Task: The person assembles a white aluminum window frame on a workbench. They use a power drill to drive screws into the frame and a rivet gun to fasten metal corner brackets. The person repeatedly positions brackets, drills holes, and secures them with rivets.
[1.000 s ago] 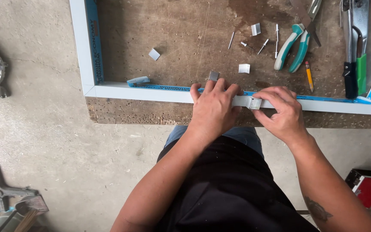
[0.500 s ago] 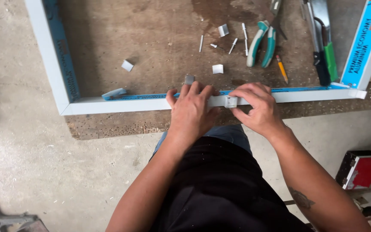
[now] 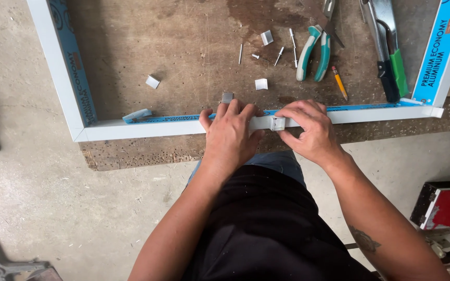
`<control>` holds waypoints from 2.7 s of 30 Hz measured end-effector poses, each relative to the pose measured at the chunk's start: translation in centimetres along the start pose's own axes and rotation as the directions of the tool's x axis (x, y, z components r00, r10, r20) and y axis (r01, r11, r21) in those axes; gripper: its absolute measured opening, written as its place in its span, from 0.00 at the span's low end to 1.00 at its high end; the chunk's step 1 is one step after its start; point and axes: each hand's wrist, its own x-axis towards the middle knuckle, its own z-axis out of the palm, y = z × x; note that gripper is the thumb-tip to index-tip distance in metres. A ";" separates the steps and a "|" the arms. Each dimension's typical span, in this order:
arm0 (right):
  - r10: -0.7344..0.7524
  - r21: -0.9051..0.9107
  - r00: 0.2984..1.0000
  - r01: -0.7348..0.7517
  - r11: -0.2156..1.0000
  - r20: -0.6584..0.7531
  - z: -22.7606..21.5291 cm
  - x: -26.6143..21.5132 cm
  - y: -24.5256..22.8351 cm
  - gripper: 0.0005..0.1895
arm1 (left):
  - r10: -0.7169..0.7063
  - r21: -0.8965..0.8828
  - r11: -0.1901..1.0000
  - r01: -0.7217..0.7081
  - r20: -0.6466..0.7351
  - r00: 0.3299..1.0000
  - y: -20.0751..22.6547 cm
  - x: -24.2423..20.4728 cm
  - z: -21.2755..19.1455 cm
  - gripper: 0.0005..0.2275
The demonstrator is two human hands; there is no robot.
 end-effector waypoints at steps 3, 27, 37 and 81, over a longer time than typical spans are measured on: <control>-0.017 -0.010 1.000 0.017 1.000 0.004 0.2 -0.2 0.5 0.18 | -0.001 -0.010 1.000 0.001 -0.018 1.000 0.0 -0.1 0.2 0.19; 0.028 -0.069 0.994 -0.021 0.997 0.108 -2.8 -0.8 0.3 0.38 | 0.063 -0.028 0.998 -0.061 0.067 0.996 0.8 -0.1 -2.2 0.17; 0.098 -0.001 0.994 -0.098 0.995 0.050 -4.4 -2.5 2.1 0.37 | -0.075 0.066 0.996 0.065 0.161 0.984 2.4 1.0 -1.7 0.21; -0.009 0.059 0.998 0.012 0.998 -0.064 -1.3 -0.7 1.4 0.14 | -0.110 -0.015 0.993 0.113 0.127 0.986 2.9 1.3 -1.3 0.22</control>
